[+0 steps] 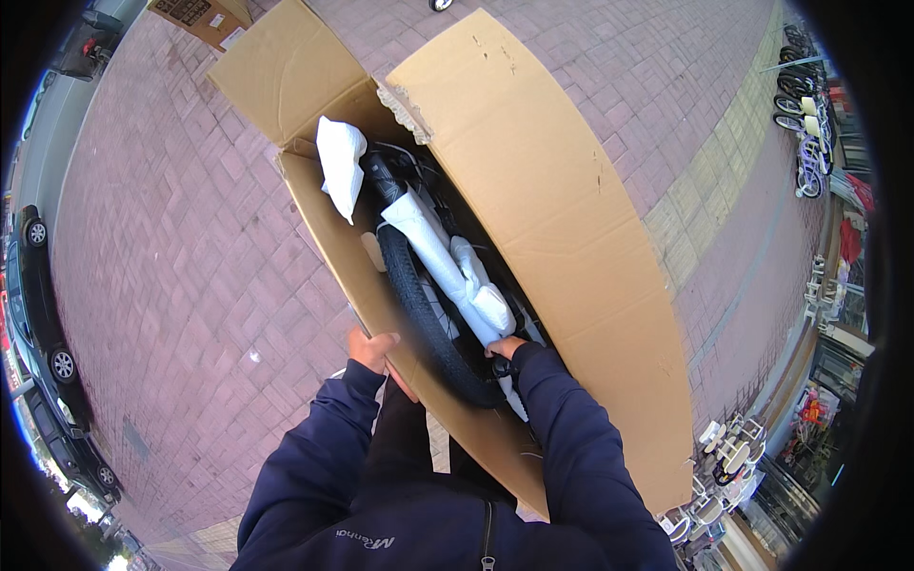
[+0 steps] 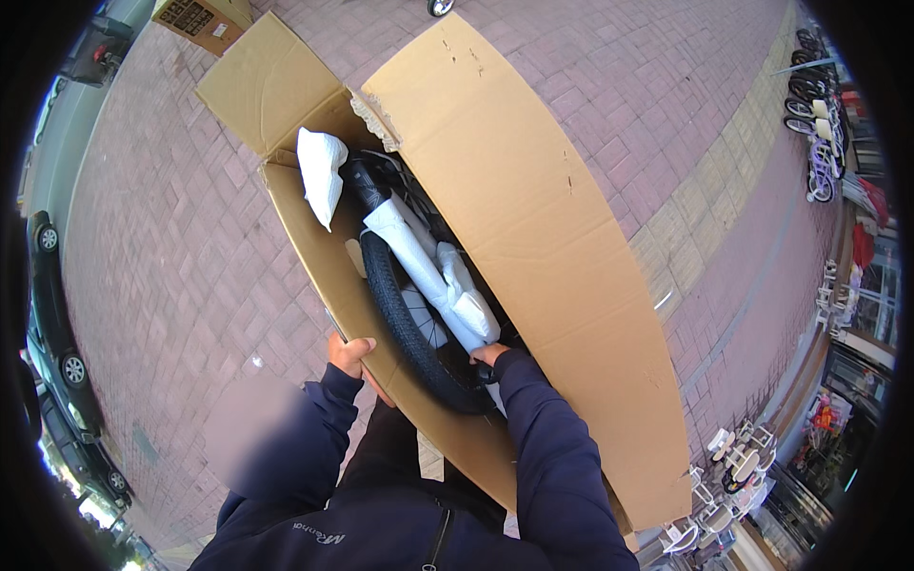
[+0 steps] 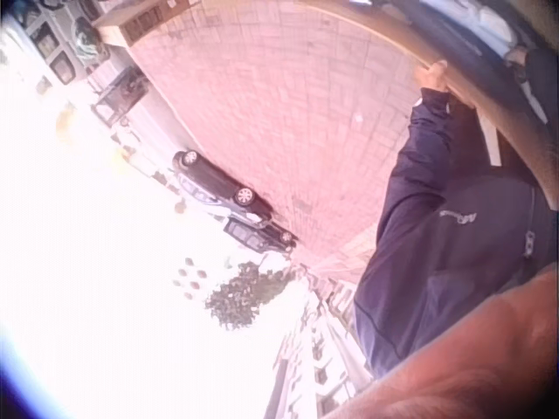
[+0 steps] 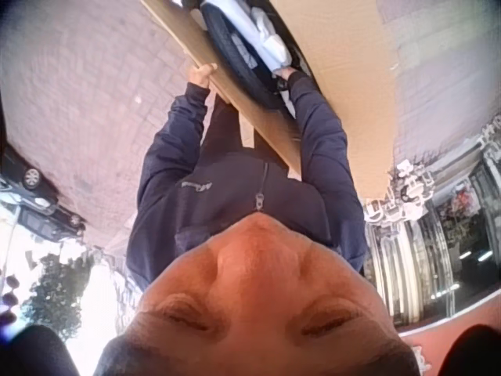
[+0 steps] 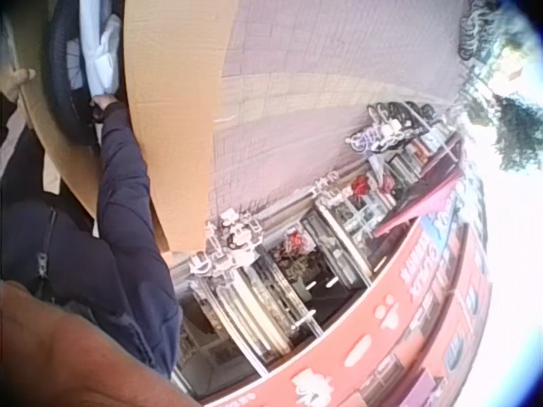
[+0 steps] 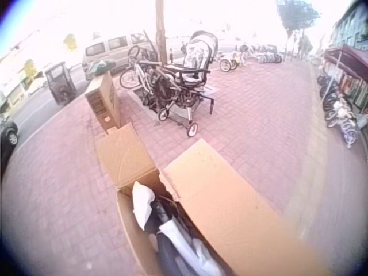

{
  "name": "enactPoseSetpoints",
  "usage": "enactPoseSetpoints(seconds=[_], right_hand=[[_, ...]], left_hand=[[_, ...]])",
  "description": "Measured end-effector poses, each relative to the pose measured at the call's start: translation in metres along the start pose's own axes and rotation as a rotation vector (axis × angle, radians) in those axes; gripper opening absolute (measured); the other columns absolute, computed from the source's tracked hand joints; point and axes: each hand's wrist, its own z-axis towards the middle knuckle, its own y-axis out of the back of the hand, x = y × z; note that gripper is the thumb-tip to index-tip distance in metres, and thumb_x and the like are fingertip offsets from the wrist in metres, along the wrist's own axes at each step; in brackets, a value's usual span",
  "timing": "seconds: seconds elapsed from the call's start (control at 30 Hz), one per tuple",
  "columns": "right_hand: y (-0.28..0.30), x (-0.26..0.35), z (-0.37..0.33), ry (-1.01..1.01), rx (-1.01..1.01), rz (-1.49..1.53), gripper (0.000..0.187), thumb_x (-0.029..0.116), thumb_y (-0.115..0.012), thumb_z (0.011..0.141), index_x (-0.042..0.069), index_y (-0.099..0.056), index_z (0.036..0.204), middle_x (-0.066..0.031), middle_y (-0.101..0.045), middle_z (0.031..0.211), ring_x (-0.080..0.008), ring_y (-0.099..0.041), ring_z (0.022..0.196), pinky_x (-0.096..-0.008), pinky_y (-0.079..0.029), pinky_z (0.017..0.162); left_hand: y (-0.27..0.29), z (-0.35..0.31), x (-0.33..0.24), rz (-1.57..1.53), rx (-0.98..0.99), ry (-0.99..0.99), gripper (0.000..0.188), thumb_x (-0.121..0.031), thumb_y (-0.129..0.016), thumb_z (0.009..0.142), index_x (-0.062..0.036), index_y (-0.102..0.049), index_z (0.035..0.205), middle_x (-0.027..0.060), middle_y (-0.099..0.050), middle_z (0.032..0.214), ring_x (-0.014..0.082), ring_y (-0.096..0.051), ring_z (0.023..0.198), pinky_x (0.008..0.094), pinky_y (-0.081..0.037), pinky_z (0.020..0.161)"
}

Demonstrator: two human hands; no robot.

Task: The person walks to a large cardboard box on the sidewalk, retrieves shears from a toolbox, and cuts the straps and tape to open the box. They remove a partially wrapped bicycle from the box and place it on the ground, then retrieve a blue air hose from inside the shop.

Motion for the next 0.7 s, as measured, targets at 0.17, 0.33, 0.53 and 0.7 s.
enactPoseSetpoints(seconds=[0.17, 0.33, 0.53, 0.7], right_hand=[[0.002, 0.006, -0.038, 0.06, 0.021, 0.024, 0.024, 0.022, -0.058, 0.084, 0.003, -0.069, 0.091, -0.0083, -0.068, 0.09, -0.0194, -0.063, 0.093, -0.0299, -0.044, 0.085], [0.001, 0.033, -0.167, -0.099, 0.15, 0.667, 0.017, 0.013, -0.056, 0.082, 0.005, -0.064, 0.094, -0.006, -0.063, 0.081, -0.0153, -0.064, 0.072, -0.028, -0.049, 0.065], [0.011, 0.079, -0.323, 0.017, 0.08, 0.422, 0.028, 0.008, -0.053, 0.079, 0.002, -0.063, 0.105, -0.0075, -0.066, 0.09, -0.0153, -0.063, 0.085, -0.026, -0.047, 0.078], [-0.005, 0.112, -0.425, 0.244, -0.026, 0.211, 0.029, 0.006, -0.053, 0.079, 0.002, -0.062, 0.106, -0.0061, -0.065, 0.094, -0.0149, -0.061, 0.089, -0.0259, -0.046, 0.081]], left_hand=[[0.004, 0.017, 0.03, 0.029, 0.0, 0.046, 0.017, -0.006, -0.06, 0.069, 0.0009, -0.063, 0.084, 0.0048, -0.063, 0.075, 0.017, -0.06, 0.068, 0.0315, -0.048, 0.063], [0.004, 0.018, 0.047, 0.109, -0.02, 0.014, 0.019, -0.008, -0.063, 0.069, 0.0013, -0.062, 0.085, 0.0073, -0.064, 0.075, 0.0185, -0.061, 0.068, 0.034, -0.049, 0.064], [-0.017, 0.037, 0.043, 0.196, -0.047, 0.043, 0.041, -0.01, -0.068, 0.069, 0.0002, -0.058, 0.107, 0.0126, -0.067, 0.089, 0.0202, -0.064, 0.079, 0.0353, -0.051, 0.072], [-0.059, 0.067, 0.031, 0.077, -0.143, 0.011, 0.06, -0.007, -0.069, 0.074, 0.0032, -0.046, 0.129, 0.0129, -0.064, 0.086, 0.0215, -0.061, 0.073, 0.0302, -0.049, 0.068]])
